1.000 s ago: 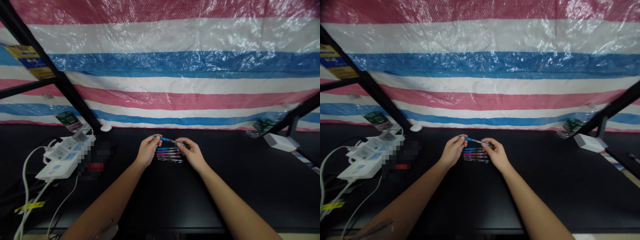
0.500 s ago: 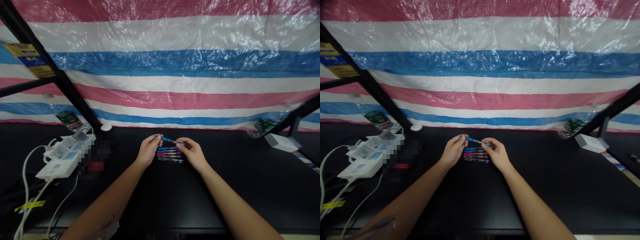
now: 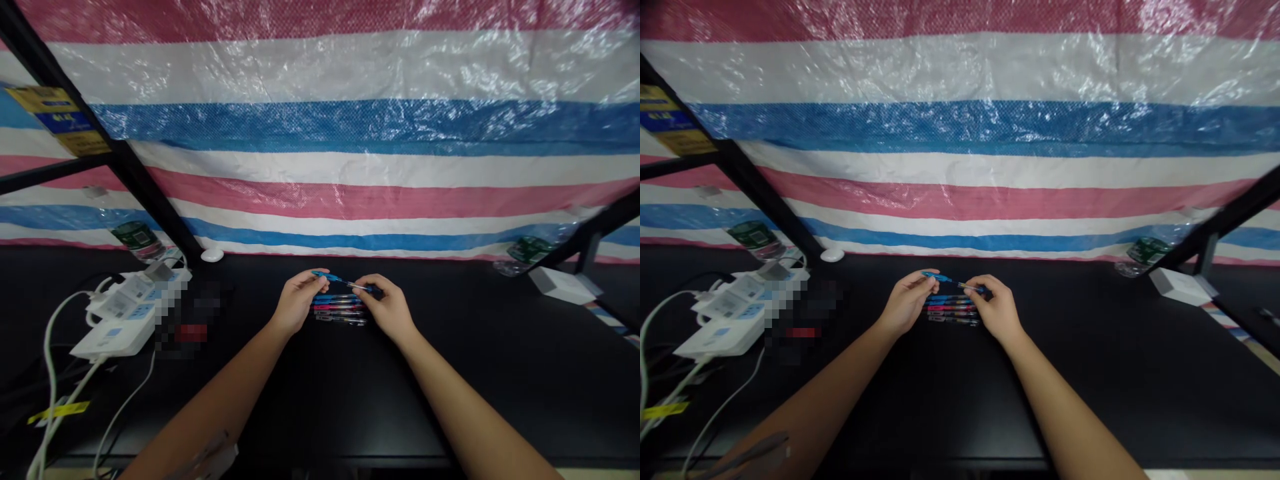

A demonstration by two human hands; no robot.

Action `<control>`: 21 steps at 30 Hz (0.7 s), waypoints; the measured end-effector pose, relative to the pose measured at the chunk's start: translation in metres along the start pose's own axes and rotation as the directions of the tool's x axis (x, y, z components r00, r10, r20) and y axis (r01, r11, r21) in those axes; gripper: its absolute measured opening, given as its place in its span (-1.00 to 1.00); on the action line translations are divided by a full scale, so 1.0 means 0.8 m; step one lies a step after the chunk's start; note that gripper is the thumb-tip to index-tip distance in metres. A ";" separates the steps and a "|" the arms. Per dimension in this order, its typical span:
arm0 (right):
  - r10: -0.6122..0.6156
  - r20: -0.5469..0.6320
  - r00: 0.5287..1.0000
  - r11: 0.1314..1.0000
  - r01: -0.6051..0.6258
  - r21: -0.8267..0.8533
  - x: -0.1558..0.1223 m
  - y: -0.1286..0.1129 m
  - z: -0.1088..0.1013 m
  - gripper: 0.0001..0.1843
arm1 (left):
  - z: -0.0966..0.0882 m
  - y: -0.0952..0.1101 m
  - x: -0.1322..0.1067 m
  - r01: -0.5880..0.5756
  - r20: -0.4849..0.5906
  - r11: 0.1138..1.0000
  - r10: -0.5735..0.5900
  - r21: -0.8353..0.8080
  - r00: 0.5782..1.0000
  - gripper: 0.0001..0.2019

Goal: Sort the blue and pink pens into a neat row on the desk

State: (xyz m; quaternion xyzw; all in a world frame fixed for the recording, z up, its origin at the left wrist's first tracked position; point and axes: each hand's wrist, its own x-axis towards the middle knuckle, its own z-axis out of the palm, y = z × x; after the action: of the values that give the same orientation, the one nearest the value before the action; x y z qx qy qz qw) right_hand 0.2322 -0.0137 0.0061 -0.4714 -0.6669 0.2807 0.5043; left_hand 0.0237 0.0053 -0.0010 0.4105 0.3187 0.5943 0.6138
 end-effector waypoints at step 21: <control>-0.065 0.138 0.988 0.985 0.085 -0.147 -0.008 -0.007 0.006 -0.76 | 0.015 -0.003 0.000 -0.033 -0.037 0.998 0.031 -0.053 0.999 -0.68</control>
State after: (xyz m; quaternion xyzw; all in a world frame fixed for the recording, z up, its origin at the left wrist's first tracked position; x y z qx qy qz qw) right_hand 0.2257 -0.0217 0.0066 -0.4634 -0.7357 0.2405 0.4315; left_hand 0.0353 0.0036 0.0021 0.3881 0.3071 0.6195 0.6093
